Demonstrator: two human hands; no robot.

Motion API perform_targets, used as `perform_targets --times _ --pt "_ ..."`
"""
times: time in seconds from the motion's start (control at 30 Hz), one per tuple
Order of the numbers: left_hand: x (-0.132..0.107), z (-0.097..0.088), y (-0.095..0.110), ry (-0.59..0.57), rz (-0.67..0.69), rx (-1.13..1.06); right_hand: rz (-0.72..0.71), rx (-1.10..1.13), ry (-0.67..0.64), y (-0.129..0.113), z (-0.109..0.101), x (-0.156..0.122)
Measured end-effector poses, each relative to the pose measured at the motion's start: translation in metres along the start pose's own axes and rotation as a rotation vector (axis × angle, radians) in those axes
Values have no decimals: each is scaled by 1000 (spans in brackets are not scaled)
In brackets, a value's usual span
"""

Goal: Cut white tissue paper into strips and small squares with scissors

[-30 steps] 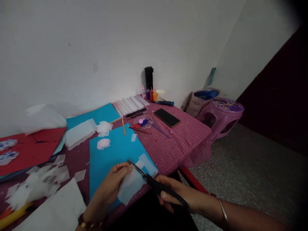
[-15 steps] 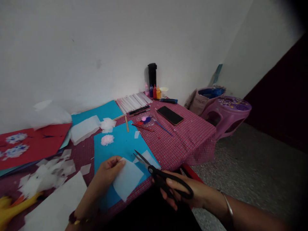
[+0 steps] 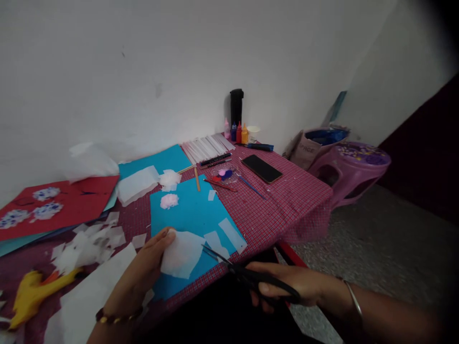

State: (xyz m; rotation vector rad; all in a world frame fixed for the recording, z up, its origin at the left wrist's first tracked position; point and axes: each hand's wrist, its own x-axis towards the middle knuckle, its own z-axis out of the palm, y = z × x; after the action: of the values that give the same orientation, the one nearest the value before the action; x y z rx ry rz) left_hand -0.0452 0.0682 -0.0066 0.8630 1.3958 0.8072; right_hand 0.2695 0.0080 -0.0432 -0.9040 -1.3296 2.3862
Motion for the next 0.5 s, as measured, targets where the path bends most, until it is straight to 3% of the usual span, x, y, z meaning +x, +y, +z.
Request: perform_targets --times 0.23,0.5 --pt "3 6 -11 -84 16 -32 -44 -131 16 -10 7 11" --pt "4 18 -7 -43 13 -109 -79 -147 30 -13 12 12"
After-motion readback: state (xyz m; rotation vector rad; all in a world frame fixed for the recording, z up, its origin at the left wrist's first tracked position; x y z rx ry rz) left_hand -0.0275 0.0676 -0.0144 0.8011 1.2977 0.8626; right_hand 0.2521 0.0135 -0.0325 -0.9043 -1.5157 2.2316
